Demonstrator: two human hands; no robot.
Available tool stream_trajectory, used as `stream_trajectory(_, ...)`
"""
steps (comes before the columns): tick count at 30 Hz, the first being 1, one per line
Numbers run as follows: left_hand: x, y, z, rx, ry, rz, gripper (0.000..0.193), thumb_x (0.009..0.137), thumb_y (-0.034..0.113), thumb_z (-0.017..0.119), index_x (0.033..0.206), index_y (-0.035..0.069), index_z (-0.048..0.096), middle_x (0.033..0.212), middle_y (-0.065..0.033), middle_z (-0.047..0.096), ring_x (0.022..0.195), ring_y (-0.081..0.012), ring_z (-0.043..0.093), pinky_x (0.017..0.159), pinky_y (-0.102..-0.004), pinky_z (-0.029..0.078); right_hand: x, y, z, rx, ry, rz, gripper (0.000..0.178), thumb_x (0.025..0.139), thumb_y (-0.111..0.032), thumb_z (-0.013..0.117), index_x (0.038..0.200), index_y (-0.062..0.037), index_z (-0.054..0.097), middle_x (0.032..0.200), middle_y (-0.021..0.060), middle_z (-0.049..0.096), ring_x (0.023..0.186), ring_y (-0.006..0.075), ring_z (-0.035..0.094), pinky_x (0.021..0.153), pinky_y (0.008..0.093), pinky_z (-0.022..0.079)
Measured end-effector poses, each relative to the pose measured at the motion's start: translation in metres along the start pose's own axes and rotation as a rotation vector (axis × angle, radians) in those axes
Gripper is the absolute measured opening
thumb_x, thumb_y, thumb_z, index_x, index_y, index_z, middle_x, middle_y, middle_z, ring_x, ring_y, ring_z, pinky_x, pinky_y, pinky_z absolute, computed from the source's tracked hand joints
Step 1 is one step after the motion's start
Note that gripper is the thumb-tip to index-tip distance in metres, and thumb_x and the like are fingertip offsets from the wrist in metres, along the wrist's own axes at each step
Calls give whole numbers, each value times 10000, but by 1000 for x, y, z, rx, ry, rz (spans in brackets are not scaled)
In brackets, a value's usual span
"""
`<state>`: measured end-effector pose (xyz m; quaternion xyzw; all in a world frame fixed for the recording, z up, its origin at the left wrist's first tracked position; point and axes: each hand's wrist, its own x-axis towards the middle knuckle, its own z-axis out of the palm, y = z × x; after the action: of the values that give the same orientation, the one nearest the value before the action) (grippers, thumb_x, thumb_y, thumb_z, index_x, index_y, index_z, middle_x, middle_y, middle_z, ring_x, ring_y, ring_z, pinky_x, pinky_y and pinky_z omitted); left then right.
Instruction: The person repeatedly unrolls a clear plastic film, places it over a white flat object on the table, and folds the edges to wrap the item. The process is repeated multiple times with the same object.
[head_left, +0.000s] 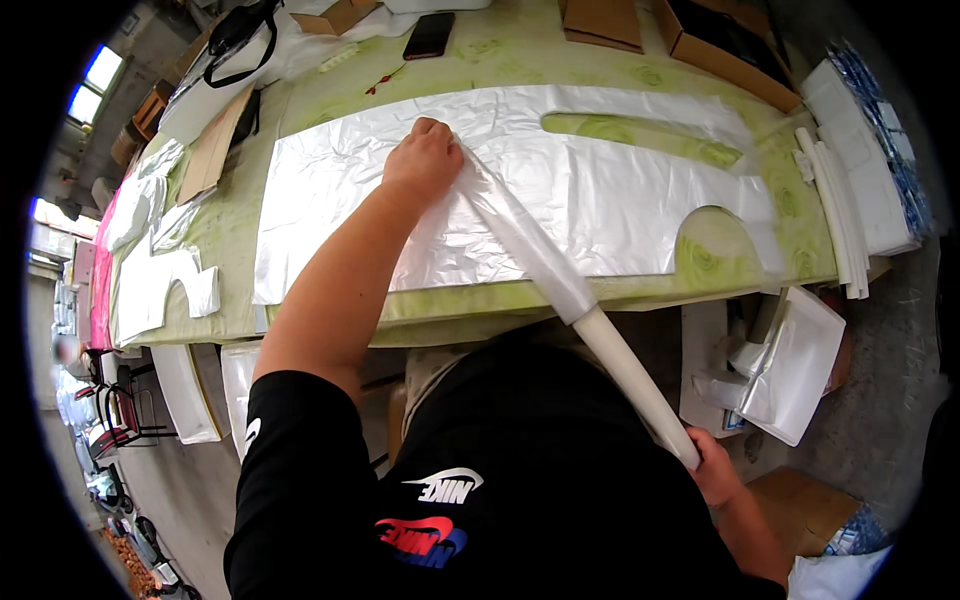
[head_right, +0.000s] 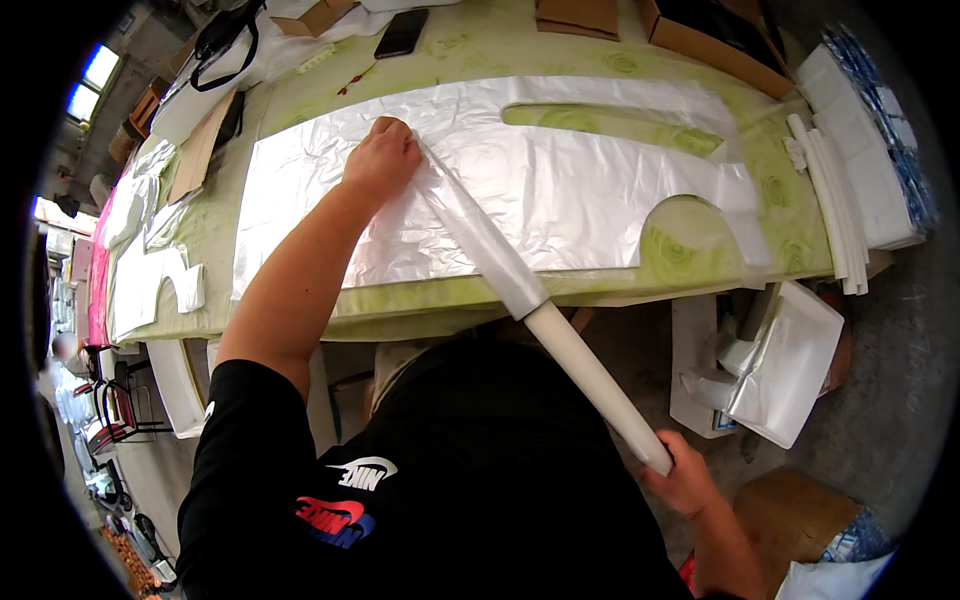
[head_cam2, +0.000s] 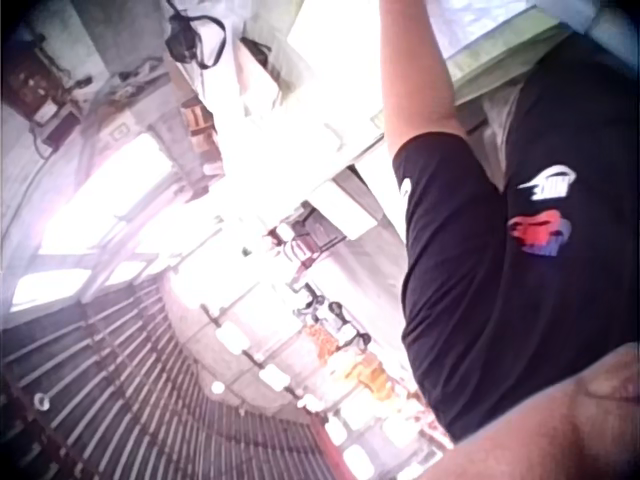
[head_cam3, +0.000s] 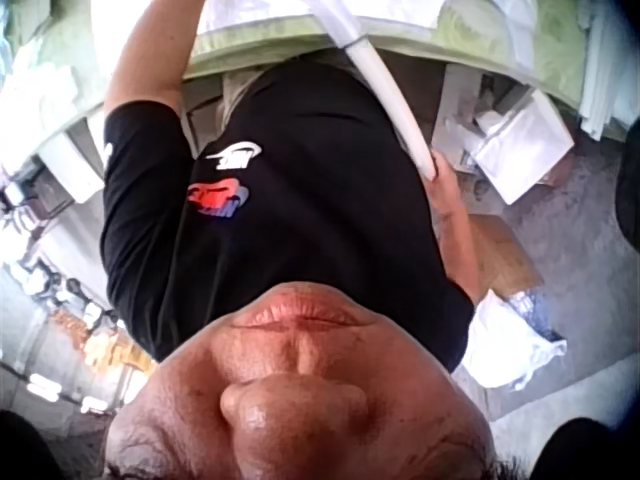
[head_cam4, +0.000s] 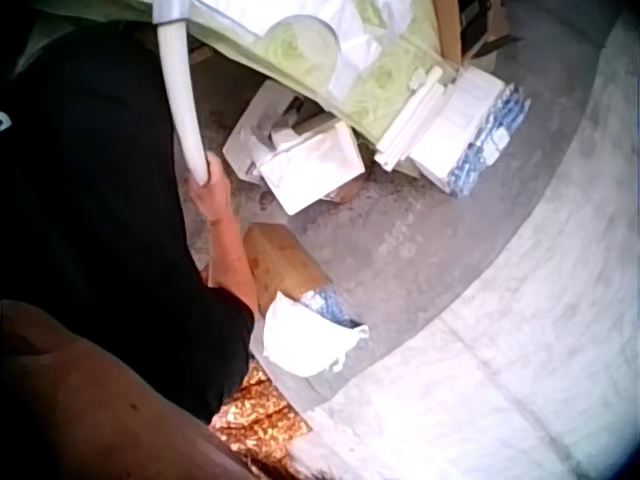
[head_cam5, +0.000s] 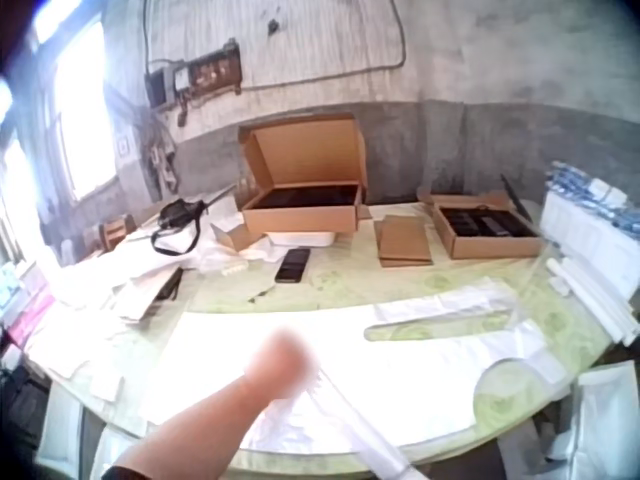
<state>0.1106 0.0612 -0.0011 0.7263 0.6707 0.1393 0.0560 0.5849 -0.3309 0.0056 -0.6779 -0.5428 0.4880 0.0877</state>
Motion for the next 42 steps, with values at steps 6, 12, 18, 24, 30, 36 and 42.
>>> stream_trajectory(6, 26, 0, -9, -195, -101, 79, 378, 959, 304, 666, 1273, 97, 633, 1423, -126, 547, 1170, -336, 651, 1011, -422, 524, -6, 18, 10, 76, 220, -63, 526, 809, -97, 805, 1285, -34, 590, 1086, 129, 693, 963, 218, 682, 856, 347, 549)
stream_trajectory(12, -18, 3, 20, -473, 412, 258, 610, 914, 221, 741, 1441, 52, 483, 1485, -198, 479, 1395, -405, 428, 1186, -474, 342, 41, -28, 8, -12, 354, -301, 565, 797, -133, 812, 1310, -38, 595, 1122, 165, 686, 994, 290, 684, 874, 391, 551)
stream_trajectory(18, -135, 28, -20, -125, -293, 847, 896, 934, 730, 536, 1556, 91, 450, 1619, -205, 370, 1560, -407, 237, 1294, -545, 143, 115, -121, -25, -266, 303, -583, 554, 772, -125, 820, 1281, -43, 617, 1146, 157, 685, 1034, 337, 680, 912, 412, 544)
stream_trajectory(24, -136, 32, -13, -75, -374, 885, 940, 931, 760, 501, 1573, 78, 425, 1661, -189, 326, 1589, -376, 181, 1310, -510, 82, 170, -198, -29, -552, 279, -732, 518, 815, -185, 778, 1292, -61, 618, 1112, 150, 659, 1026, 366, 648, 889, 428, 534)
stream_trajectory(30, -136, 33, -19, -90, -403, 933, 961, 876, 654, 666, 1609, 108, 367, 1700, -144, 276, 1600, -348, 167, 1310, -515, 102, 195, -186, -55, -574, 521, -453, 502, 877, -277, 684, 1327, -71, 603, 1134, 169, 643, 1086, 396, 604, 947, 479, 512)
stream_trajectory(36, -137, 35, -21, -51, -427, 959, 904, 837, 364, 774, 1614, 152, 363, 1703, -86, 294, 1597, -328, 196, 1308, -515, 139, 184, -204, -37, -590, 348, -708, 555, 870, -316, 747, 1352, -84, 600, 1122, 169, 625, 1085, 385, 601, 940, 467, 508)
stream_trajectory(42, -141, 33, -10, 6, -264, 988, 887, 814, 234, 756, 1610, 157, 372, 1700, -74, 307, 1590, -323, 227, 1302, -525, 164, 230, -199, -54, -644, 459, -574, 569, 861, -289, 735, 1376, -91, 596, 1131, 179, 619, 1080, 396, 603, 946, 472, 516)
